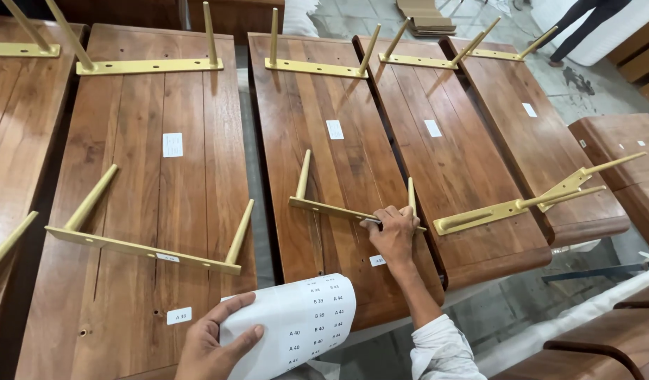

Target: The person holds a printed list of part codes and applies small white labels one at a time onto wooden furniture panels fitted with brass legs, matching each label to a code on the list. They move along a row of panels, pressing each label onto the wood surface.

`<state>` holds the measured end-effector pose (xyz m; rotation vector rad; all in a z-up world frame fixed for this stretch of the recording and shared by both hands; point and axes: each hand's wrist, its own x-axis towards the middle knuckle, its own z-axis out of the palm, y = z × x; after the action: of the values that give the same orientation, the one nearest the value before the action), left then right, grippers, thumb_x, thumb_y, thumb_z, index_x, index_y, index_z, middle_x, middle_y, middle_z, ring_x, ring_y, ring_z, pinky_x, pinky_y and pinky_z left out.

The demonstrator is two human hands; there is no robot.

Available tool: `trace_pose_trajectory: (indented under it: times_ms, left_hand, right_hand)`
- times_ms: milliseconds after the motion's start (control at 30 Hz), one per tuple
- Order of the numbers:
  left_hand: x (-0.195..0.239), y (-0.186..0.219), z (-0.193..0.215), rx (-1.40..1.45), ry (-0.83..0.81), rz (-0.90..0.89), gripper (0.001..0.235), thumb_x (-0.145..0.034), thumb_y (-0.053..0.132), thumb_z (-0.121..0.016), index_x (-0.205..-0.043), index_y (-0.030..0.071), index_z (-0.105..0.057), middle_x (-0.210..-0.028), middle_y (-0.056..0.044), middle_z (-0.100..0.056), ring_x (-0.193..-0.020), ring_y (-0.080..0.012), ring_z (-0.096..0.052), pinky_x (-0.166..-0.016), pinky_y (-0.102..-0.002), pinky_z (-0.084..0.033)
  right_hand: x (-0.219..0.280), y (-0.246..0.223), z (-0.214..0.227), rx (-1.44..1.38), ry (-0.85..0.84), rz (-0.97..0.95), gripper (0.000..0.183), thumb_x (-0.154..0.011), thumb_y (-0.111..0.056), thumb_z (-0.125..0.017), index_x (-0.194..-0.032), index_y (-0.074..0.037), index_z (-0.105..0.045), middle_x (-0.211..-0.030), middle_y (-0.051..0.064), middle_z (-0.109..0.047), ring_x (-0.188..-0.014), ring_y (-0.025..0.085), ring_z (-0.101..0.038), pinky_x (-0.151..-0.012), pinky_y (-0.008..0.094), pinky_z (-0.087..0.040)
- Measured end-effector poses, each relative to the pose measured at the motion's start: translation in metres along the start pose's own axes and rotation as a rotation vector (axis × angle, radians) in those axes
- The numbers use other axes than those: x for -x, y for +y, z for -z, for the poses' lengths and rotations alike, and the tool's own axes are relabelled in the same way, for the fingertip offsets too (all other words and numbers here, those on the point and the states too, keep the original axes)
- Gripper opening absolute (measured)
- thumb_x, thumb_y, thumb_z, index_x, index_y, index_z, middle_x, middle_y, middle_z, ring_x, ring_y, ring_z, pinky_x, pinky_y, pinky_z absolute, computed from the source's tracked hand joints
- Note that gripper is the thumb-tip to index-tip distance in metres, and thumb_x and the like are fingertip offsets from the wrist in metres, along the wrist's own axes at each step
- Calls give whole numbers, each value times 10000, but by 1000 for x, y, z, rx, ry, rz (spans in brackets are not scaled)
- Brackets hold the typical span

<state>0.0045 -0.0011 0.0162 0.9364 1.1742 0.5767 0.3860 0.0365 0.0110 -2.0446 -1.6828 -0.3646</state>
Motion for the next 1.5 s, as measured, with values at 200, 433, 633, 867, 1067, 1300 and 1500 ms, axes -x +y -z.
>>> trace_pose_trajectory:
  times_ms: [200, 433, 633, 867, 1067, 1300, 1500]
  left_hand:
    - [4, 2, -1, 11, 16, -35, 563, -730, 54, -842, -1276, 42, -701, -1151, -154, -805, -1057, -216, -769, -958, -354, -600]
    - [8, 9, -6, 29, 30, -10, 542, -735, 65, -846, -1259, 40, -709, -1146, -143, -803, -1050, -214, -770, -944, -354, -610]
    - [14, 13, -13, 58, 23, -28, 540, -746, 60, -840, -1268, 28, -704, -1125, -153, -809, -1024, -208, -769, -917, -347, -610]
    - [18, 13, -18, 95, 16, -79, 546, -737, 63, -836, -1264, 13, -706, -1135, -138, -789, -1027, -189, -745, -902, -327, -592]
    - [18, 11, -25, 108, 44, -86, 546, -733, 68, -843, -1259, 7, -712, -1120, -143, -798, -1024, -193, -747, -898, -326, -592]
    - [17, 30, -11, 58, 4, -66, 550, -728, 73, -844, -1260, 21, -713, -1135, -139, -799, -1044, -203, -748, -918, -335, -589]
    - [-48, -29, 46, -437, -9, -299, 654, -683, 204, -929, -1284, 54, -719, -1152, -159, -792, -1166, -253, -727, -1068, -385, -492]
  right_hand:
    - [1, 2, -3, 134, -72, -51, 399, -731, -455, -872, -718, -90, -709, -735, -3, -625, -890, 270, -469, -853, 468, -347]
    - [18, 40, -22, 43, -18, 88, 140, -828, -18, -722, -916, -127, -712, -899, -30, -656, -949, 222, -514, -900, 421, -382]
    - [13, 25, -12, -61, 19, 124, 163, -784, -60, -765, -933, -97, -711, -903, 5, -645, -922, 254, -520, -885, 438, -390]
    - [5, 8, -5, 12, 72, 69, 347, -749, -406, -840, -752, -85, -708, -770, -8, -632, -816, 249, -481, -834, 437, -399]
    - [5, 10, -7, 65, 81, 77, 369, -786, -418, -818, -700, -88, -678, -733, -1, -618, -793, 253, -458, -805, 434, -374]
    - [15, 27, -11, 5, 3, 92, 338, -699, 116, -609, -945, -89, -718, -915, 16, -641, -929, 267, -504, -870, 436, -391]
    - [36, 18, 31, -280, 93, -36, 543, -755, 116, -563, -1263, -58, -648, -1152, 179, -558, -1074, 367, -499, -908, 443, -451]
